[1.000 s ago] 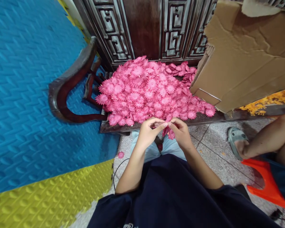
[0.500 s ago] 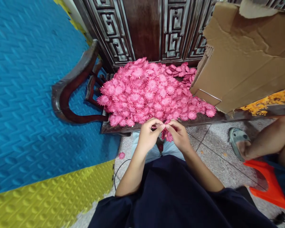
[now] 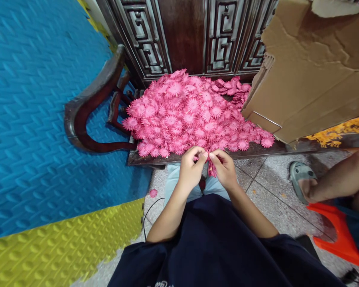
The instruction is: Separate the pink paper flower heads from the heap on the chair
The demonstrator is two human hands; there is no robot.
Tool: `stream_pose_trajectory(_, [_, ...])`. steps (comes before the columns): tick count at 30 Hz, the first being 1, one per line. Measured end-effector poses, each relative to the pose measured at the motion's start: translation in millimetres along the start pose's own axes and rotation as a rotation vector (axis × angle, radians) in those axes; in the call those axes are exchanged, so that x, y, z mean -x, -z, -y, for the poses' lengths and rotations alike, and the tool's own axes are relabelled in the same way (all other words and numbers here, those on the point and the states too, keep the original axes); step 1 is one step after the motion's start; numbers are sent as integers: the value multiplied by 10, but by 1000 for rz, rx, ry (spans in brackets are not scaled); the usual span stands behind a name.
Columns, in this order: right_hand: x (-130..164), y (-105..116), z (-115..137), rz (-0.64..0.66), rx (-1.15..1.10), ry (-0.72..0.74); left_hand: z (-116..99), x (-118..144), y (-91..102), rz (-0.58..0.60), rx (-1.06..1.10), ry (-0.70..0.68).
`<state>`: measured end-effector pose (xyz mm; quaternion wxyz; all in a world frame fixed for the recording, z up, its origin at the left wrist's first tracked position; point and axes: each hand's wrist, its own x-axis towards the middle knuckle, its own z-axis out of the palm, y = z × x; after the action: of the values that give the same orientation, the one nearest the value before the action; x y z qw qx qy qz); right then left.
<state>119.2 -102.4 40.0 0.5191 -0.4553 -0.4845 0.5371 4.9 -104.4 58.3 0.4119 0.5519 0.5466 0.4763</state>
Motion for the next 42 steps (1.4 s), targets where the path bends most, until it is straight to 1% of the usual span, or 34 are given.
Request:
stream_pose_trajectory(3, [-17,-1,-10,-53,-30,21,0,-3,-1,-27,-70,-51])
stream_pose_trajectory(6, [-32,-2,-20,-74,-32,15,6,-2,10,-42,-124,-87])
stream_pose_trajectory(13, [-43,-1,-56,-151,-21,-2,58,4,31,-28,-115,-86])
stream_pose_trajectory(17, [-68,7,-77,-136,-27,-45,73,17,19,-55,-89,-70])
stream_pose_trajectory(20, [-83,12,-91,-141,-66,-44,58,28,7,-82,-59,-53])
stream_pose_trajectory(23, [-92,14,-91,-139,-106,-73,47,31,8,-87,-8,-27])
stream_pose_trajectory(26, [-98,12,-85,-126,-161,-98,73,21,16,-69,79,27])
stream_pose_trajectory(30, [-93,1,-83,-102,-216,-149,160,-3,18,-16,268,113])
stream_pose_trajectory(32, [-83,1,-83,-89,-223,-164,196,-9,20,-17,337,143])
stream_pose_trajectory(35, [-68,15,-74,-23,-225,-163,211,-6,32,-37,370,157])
stream_pose_trajectory(37, [-63,29,-65,21,-216,-150,204,3,45,-28,396,162])
stream_pose_trajectory(42, [-60,29,-61,22,-194,-95,195,20,72,-31,387,149])
